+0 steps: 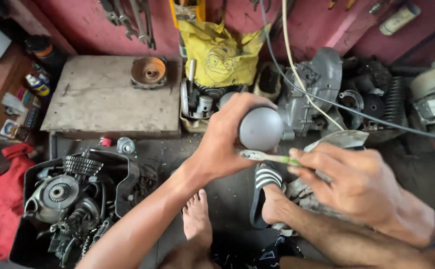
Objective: Cleaning a motorcycle piston using a small brush to remove grime.
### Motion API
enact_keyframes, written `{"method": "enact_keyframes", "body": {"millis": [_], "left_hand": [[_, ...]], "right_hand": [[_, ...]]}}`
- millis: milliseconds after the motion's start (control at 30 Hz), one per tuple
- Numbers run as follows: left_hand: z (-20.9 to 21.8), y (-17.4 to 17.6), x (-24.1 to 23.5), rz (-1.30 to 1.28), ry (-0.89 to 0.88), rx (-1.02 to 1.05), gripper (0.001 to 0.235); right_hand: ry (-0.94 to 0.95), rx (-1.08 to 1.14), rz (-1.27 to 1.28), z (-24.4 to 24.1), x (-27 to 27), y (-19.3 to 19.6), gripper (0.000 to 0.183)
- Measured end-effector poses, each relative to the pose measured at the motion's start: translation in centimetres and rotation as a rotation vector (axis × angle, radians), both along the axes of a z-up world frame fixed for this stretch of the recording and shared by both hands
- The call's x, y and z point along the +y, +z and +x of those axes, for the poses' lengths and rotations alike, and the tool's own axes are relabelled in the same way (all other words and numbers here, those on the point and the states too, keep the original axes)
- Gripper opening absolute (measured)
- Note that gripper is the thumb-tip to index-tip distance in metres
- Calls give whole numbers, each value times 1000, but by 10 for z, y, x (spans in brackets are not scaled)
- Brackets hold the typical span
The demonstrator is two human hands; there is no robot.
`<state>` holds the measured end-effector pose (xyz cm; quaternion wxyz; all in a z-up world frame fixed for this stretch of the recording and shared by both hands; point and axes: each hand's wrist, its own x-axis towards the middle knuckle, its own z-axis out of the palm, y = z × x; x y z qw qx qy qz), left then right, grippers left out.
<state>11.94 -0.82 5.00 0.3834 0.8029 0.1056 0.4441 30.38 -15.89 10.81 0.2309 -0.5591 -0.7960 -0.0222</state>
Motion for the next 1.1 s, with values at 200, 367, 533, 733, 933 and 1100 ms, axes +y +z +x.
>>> {"method": "enact_keyframes", "body": {"millis": [200, 367, 533, 733, 933, 1100], "left_hand": [[1, -29, -14, -162, 1, -19, 70], [7, -44, -27, -226, 47, -54, 64], [1, -40, -34, -171, 38, -53, 55], [-5, -48, -43, -172, -78, 21, 59], [-11, -44, -47, -143, -114, 44, 53], [-22, -43, -52, -137, -52, 59, 50]], "right_hand": [[-43, -37, -41, 15, 12, -1, 36], [100, -181, -100, 38, 43, -5, 29], [91, -264, -189, 29, 61, -7, 19], [99, -318, 84, 19, 69, -12, 25], [234, -326, 155, 24, 72, -17, 26], [143, -353, 171, 21, 73, -24, 26]]}}
